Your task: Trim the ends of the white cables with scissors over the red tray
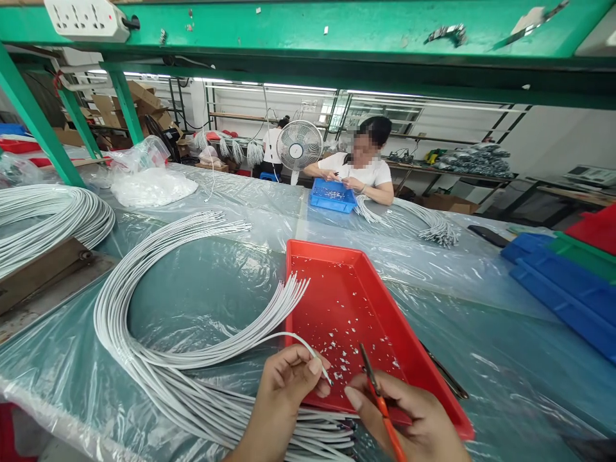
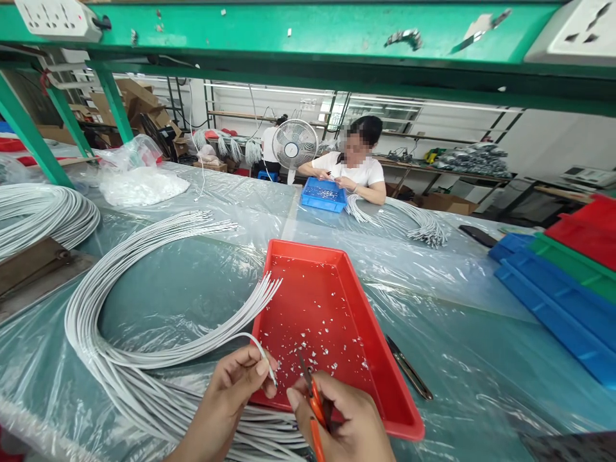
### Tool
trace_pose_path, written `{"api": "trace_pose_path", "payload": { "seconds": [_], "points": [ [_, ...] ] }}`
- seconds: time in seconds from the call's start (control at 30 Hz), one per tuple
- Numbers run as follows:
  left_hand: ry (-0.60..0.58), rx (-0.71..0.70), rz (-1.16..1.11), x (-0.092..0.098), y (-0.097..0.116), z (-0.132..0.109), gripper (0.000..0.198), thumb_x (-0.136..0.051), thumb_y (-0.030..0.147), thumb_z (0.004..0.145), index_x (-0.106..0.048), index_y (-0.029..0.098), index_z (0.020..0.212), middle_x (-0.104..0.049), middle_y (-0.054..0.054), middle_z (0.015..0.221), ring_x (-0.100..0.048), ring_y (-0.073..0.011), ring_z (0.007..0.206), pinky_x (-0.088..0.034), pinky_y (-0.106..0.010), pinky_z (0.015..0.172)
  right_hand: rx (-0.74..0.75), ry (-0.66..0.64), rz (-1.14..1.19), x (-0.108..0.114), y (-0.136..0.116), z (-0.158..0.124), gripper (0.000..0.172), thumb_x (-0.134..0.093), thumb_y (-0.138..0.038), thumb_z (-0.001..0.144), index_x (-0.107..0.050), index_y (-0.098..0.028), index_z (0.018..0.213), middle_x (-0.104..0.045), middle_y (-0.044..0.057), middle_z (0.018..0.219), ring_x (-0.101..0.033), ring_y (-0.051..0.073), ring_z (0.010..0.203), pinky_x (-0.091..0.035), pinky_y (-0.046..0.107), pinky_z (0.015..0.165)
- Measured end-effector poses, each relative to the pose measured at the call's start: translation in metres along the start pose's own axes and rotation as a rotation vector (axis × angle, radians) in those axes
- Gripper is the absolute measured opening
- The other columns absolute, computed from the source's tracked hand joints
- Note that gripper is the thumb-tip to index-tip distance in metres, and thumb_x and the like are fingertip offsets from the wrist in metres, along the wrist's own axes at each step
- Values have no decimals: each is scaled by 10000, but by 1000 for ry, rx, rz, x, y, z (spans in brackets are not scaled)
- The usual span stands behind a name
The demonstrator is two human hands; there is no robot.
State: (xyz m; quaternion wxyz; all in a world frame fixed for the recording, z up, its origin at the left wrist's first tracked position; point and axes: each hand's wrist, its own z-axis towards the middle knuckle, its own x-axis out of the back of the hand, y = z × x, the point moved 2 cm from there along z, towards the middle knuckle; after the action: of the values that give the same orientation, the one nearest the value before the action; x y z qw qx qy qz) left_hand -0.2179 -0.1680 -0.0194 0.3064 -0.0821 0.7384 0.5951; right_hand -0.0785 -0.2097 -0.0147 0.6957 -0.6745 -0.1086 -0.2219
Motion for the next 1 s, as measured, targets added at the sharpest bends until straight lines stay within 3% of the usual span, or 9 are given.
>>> {"api": "trace_pose_path", "payload": {
  "seconds": [0.17,0.4,0.5,0.57,0.63,0.7,0.77,0.83,1.0],
  "points": [
    [21,37,-72,-4,-4,2,163,-639,251,741,-621,101,680,-563,-7,591,-481,-88,548,-373,-216,596,174,-109,53,-5,4,14,106,-660,-237,674,-646,-146,727,-632,21,626,-562,148,540,-472,211,536],
    [-44,125,-204,-17,-6,9,203,-629,291,739,-599,112,648,-570,-21,633,-482,-70,511,-388,-194,555,146,19,136,1,-12,23,152,-669,-241,689,-648,-137,797,-608,19,606,-557,152,541,-472,226,529],
    [-111,111,109,-16,1,7,293,-568,371,771,-623,108,653,-538,-20,593,-459,-79,439,-369,-208,472,140,60,74,7,-13,26,161,-653,-284,704,-643,-139,775,-558,4,561,-526,147,521,-451,226,510],
    [-67,-60,410,-11,12,5,282,-536,365,794,-659,127,708,-548,-32,624,-470,-101,465,-367,-217,467,144,71,7,12,-14,28,165,-660,-304,691,-643,-145,733,-548,2,562,-508,146,529,-438,224,513],
    [-29,-324,681,-9,28,4,216,-511,296,819,-676,180,896,-601,-75,836,-543,-156,667,-400,-229,573,152,81,-37,15,-15,29,170,-665,-313,680,-643,-146,705,-546,1,572,-487,140,530,-424,219,512],
    [-91,-445,883,-10,40,7,254,-481,256,835,-645,221,1026,-599,-87,1006,-552,-189,817,-388,-223,607,165,79,-34,16,-17,29,172,-659,-313,682,-643,-143,703,-532,-4,569,-470,134,528,-410,215,507],
    [-256,-403,1017,-13,45,13,248,-448,257,848,-681,201,914,-631,-60,814,-548,-170,691,-353,-218,552,169,80,-1,16,-20,30,169,-657,-306,683,-642,-138,700,-511,-11,557,-464,133,533,-398,213,505],
    [-397,-301,1054,-14,46,20,299,-421,274,858,-680,169,752,-565,-13,593,-485,-134,533,-312,-216,499,152,54,55,17,-21,30,166,-662,-300,674,-643,-136,694,-495,-18,544,-443,120,509,-375,207,478],
    [-537,-45,810,-10,43,26,362,-380,355,876,-623,127,734,-529,-1,610,-389,-83,467,-278,-196,460,66,-100,249,21,-18,36,178,-638,-304,697,-655,-144,774,-438,-59,467,-382,76,406,-316,181,404]
  ]
}}
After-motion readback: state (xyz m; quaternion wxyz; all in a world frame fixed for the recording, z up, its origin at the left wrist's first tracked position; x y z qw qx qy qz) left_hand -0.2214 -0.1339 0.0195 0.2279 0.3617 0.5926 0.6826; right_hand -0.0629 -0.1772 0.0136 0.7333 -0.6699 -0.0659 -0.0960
